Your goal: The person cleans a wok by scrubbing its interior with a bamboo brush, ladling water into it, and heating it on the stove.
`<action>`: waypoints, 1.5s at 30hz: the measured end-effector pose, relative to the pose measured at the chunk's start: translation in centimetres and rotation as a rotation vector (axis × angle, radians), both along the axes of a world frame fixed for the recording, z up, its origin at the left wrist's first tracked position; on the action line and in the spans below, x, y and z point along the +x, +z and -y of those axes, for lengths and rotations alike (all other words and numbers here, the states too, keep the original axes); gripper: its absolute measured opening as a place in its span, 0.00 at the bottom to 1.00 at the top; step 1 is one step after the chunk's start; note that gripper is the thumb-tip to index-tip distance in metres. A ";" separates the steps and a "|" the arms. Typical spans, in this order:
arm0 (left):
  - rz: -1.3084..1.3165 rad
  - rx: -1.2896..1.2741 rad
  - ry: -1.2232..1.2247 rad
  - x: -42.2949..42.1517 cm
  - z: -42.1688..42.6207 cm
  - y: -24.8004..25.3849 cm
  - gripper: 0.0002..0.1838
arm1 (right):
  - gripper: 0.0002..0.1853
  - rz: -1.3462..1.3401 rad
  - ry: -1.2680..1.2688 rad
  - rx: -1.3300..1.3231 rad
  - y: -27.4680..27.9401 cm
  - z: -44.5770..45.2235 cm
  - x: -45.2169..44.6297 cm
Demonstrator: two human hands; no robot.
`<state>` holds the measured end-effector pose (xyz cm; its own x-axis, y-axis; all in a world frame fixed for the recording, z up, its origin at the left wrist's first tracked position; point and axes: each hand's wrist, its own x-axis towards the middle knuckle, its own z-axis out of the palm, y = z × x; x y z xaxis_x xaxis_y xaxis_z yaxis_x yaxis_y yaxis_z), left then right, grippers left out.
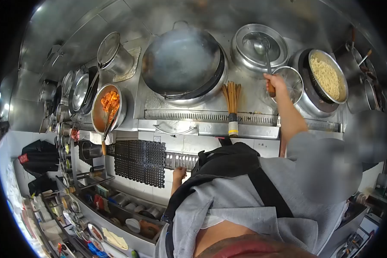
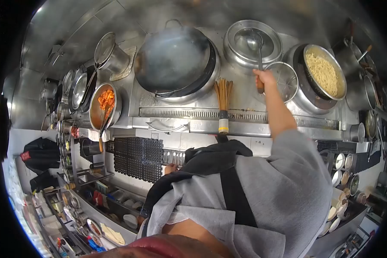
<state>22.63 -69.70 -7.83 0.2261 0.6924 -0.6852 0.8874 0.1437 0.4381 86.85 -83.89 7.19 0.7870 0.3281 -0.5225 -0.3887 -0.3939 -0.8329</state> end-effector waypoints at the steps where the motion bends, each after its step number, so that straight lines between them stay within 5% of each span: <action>1: 0.019 0.039 -0.039 -0.1 -0.5 -0.5 0.13 | 0.06 0.022 0.010 0.006 -0.1 -0.4 -0.3; 3: 0.031 0.088 -0.084 -0.9 -0.7 -0.8 0.14 | 0.04 -0.149 -0.160 0.392 -0.6 -1.5 -1.5; 8: -0.008 0.054 -0.134 -4.0 0.0 0.0 0.18 | 0.05 -0.257 -0.324 0.760 4.0 -1.9 -3.9; 10: -0.174 -0.132 -0.143 -8.6 -0.1 -10.2 0.21 | 0.05 -0.212 -0.395 0.792 6.4 -2.3 -5.3; 12: -0.008 -0.041 -0.043 -11.4 2.2 -10.1 0.21 | 0.07 -0.182 -0.424 0.807 8.3 -2.5 -6.6; 20: -0.182 -0.373 0.043 -17.5 7.7 -11.7 0.19 | 0.06 -0.162 -0.298 0.893 13.5 -3.6 -11.9; 23: -0.117 -0.223 -0.036 -16.1 5.3 -12.1 0.18 | 0.06 -0.184 -0.184 0.838 16.3 -3.3 -15.3; 28: 0.231 0.540 -0.083 -2.7 -4.2 1.3 0.20 | 0.09 -0.305 -0.008 0.836 17.6 -2.8 -18.0; 30: 0.477 0.640 -0.079 4.8 -7.1 10.3 0.14 | 0.15 -0.335 0.068 0.773 16.7 -3.0 -18.0; 35: 0.764 1.060 -0.444 19.7 -11.5 20.1 0.08 | 0.11 -0.307 0.127 0.550 16.6 -4.2 -19.5; 39: 0.540 1.221 -0.610 25.9 -14.2 17.3 0.10 | 0.10 -0.115 0.141 0.389 15.6 -4.6 -20.5; 41: 0.163 1.100 -0.732 26.6 -15.5 15.3 0.14 | 0.09 0.058 0.357 0.311 13.0 -4.2 -19.4; 43: 0.171 1.170 -0.755 26.6 -16.1 15.1 0.13 | 0.12 0.076 0.433 0.282 10.7 -2.8 -18.0; 45: 0.250 1.136 -0.694 26.7 -16.8 15.3 0.13 | 0.19 0.394 0.567 0.096 8.5 -1.4 -17.0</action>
